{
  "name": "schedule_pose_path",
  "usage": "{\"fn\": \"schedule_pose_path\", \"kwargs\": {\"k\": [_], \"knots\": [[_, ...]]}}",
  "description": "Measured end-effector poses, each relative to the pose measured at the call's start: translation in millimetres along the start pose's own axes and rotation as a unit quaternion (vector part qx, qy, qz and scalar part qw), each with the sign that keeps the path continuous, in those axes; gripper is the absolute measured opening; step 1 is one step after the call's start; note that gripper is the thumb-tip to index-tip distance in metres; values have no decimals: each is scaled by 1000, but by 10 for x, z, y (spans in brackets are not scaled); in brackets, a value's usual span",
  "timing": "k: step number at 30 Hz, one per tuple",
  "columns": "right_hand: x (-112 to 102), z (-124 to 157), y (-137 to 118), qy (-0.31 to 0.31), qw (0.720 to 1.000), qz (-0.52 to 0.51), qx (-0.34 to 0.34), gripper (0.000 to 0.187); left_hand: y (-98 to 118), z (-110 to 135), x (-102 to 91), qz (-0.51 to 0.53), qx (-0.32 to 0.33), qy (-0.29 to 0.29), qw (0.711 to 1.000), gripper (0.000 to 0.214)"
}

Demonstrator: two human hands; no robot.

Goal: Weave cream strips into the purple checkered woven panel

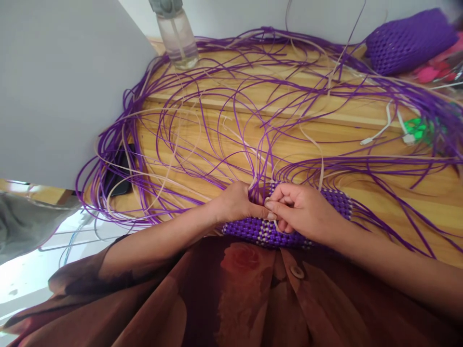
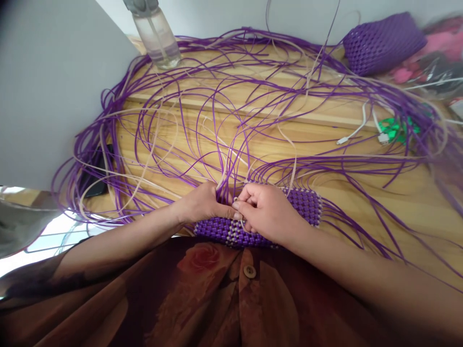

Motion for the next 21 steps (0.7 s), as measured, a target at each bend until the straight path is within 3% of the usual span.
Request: {"fn": "schedule_pose_path", "kwargs": {"k": [5,11,21], "knots": [[27,-10,-8,2,999,-45,30,19,-5,-15,-2,-9,23,-6,1000,36],[60,-9,-9,-17,998,-46,-37,25,8,8,-3,-39,-4,11,999,34],[8,43,69,-28,999,-15,-35,20,-2,12,-15,-13,5,-24,1000,26]]}}
Point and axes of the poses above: each hand's wrist, its own z-axis away from the middle knuckle, its own x-axis out of the palm, y = z × x, the point moved 2 cm from there along -z, towards the middle knuckle, and after that the axes turned 11 degrees about -z, right-handed, at the moved point
